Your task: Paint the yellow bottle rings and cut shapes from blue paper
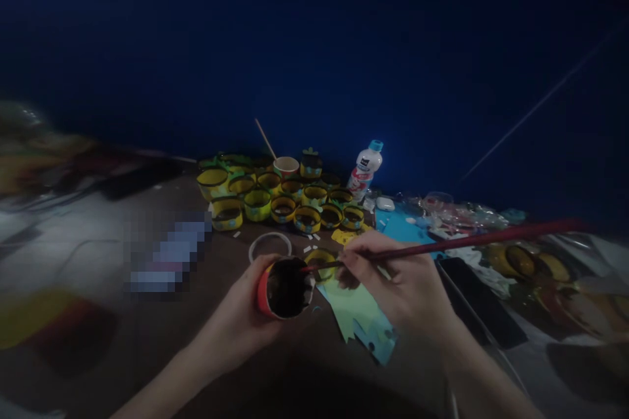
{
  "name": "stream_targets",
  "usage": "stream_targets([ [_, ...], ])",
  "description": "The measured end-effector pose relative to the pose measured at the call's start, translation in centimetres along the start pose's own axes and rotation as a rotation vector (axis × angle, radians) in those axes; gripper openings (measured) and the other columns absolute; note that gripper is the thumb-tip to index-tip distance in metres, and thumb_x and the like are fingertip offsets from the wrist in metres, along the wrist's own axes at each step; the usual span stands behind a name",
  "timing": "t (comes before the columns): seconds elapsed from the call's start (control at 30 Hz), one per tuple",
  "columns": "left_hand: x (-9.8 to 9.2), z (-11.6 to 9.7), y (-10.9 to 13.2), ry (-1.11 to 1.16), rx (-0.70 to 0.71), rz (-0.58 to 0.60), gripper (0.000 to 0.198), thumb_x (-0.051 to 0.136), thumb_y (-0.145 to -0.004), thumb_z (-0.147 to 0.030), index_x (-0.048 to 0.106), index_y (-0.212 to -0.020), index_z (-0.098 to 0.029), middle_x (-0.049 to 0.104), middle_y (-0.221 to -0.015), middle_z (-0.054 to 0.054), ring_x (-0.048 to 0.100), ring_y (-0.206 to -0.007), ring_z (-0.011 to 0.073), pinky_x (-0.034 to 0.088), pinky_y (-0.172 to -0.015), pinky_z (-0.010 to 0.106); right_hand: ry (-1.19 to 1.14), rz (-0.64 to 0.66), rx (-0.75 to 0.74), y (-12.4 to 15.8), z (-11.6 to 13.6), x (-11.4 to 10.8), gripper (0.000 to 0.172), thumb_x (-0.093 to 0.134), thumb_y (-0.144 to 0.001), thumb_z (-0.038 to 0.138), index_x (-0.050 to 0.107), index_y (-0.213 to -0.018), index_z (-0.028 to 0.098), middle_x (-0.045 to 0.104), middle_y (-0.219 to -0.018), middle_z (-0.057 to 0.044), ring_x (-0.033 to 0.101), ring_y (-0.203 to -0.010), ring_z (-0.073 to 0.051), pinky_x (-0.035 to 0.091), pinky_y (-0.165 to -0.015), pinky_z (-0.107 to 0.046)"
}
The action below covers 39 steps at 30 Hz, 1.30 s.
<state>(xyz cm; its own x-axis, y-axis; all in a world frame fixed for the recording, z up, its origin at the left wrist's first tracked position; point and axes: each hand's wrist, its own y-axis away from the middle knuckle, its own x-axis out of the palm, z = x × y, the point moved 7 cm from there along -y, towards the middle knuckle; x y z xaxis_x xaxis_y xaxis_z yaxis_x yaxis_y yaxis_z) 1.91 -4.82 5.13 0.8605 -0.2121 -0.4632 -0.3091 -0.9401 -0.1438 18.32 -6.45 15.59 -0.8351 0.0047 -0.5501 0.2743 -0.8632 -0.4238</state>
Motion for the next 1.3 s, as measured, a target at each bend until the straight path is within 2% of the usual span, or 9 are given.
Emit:
stream_targets([
  [0.27,0.4,-0.3,0.3,0.340,-0.090,0.132,0.054,0.068,-0.066,-0.019,0.045,-0.114,-0.022,0.060,-0.113,0.007,0.058,-0.103,0.0230,0.047,-0.088,0.030,0.068,0.003,-0.287,1.2,2.5,1.1,0.006,0.053,-0.083,0.014,0.058,-0.082,0.017,0.066,-0.075,-0.003,0.061,-0.066,-0.012,0.046,-0.062,-0.020],
  [0.4,1.0,0.5,0.5,0.490,-0.222,0.176,0.060,0.072,-0.063,-0.021,0.045,-0.117,-0.020,0.061,-0.114,0.010,0.058,-0.104,0.0270,0.048,-0.087,0.033,0.038,0.081,-0.338,1.2,3.0,1.4,0.010,0.052,-0.082,0.011,0.058,-0.087,0.017,0.066,-0.078,-0.004,0.061,-0.072,-0.014,0.047,-0.066,-0.021],
  [0.47,1.1,0.8,0.6,0.510,-0.227,0.181,0.059,0.071,-0.064,-0.021,0.045,-0.117,-0.020,0.061,-0.115,0.010,0.058,-0.105,0.0269,0.048,-0.087,0.033,0.005,0.148,-0.308,1.1,2.8,1.4,0.011,0.052,-0.082,0.011,0.058,-0.089,0.017,0.066,-0.079,-0.004,0.061,-0.074,-0.014,0.047,-0.068,-0.022],
  [0.57,0.8,0.8,0.6,0.448,-0.168,0.200,0.053,0.071,-0.065,-0.022,0.047,-0.112,-0.021,0.062,-0.109,0.007,0.059,-0.100,0.0242,0.048,-0.085,0.030,-0.028,0.193,-0.187,0.9,1.9,0.7,0.011,0.051,-0.084,0.012,0.058,-0.088,0.019,0.064,-0.081,-0.002,0.060,-0.074,-0.012,0.046,-0.067,-0.021],
  [0.67,0.3,0.5,0.4,0.362,-0.130,0.194,0.051,0.071,-0.065,-0.021,0.047,-0.110,-0.020,0.061,-0.106,0.006,0.059,-0.099,0.0228,0.047,-0.085,0.029,-0.040,0.146,-0.128,0.7,1.4,-0.6,0.014,0.048,-0.085,0.011,0.057,-0.088,0.021,0.063,-0.082,-0.001,0.059,-0.076,-0.012,0.045,-0.068,-0.022],
  [0.8,0.3,0.1,0.2,0.290,-0.110,0.229,0.060,0.070,-0.065,-0.021,0.042,-0.118,-0.020,0.057,-0.116,0.009,0.055,-0.106,0.0245,0.045,-0.090,0.032,-0.035,0.256,-0.154,0.4,1.7,-0.2,0.015,0.047,-0.084,0.010,0.056,-0.089,0.020,0.063,-0.084,-0.003,0.058,-0.076,-0.014,0.045,-0.067,-0.025],
  [0.93,0.0,-0.1,0.1,0.148,-0.031,0.245,0.065,0.068,-0.064,-0.018,0.040,-0.122,-0.023,0.055,-0.120,0.008,0.055,-0.107,0.0258,0.043,-0.092,0.035,0.029,0.345,-0.259,0.1,2.9,0.9,0.014,0.045,-0.084,0.009,0.055,-0.090,0.017,0.063,-0.085,-0.006,0.056,-0.076,-0.015,0.045,-0.067,-0.026],
  [1.13,-0.9,-0.7,-0.6,-0.073,0.128,0.163,0.059,0.067,-0.059,-0.014,0.047,-0.114,-0.023,0.059,-0.111,0.007,0.058,-0.098,0.0246,0.046,-0.086,0.035,0.172,0.341,-0.252,-0.2,3.4,1.7,0.015,0.040,-0.087,0.013,0.052,-0.080,0.018,0.056,-0.067,-0.002,0.050,-0.060,-0.013,0.041,-0.059,-0.023],
  [1.3,-1.3,-1.6,-0.7,-0.198,0.268,0.095,0.049,0.066,-0.061,-0.017,0.050,-0.107,-0.022,0.059,-0.107,0.008,0.058,-0.097,0.0244,0.047,-0.084,0.034,0.161,0.304,-0.216,-0.2,3.3,1.8,0.014,0.044,-0.086,0.013,0.051,-0.075,0.017,0.054,-0.064,0.001,0.046,-0.054,-0.009,0.038,-0.055,-0.020],
])
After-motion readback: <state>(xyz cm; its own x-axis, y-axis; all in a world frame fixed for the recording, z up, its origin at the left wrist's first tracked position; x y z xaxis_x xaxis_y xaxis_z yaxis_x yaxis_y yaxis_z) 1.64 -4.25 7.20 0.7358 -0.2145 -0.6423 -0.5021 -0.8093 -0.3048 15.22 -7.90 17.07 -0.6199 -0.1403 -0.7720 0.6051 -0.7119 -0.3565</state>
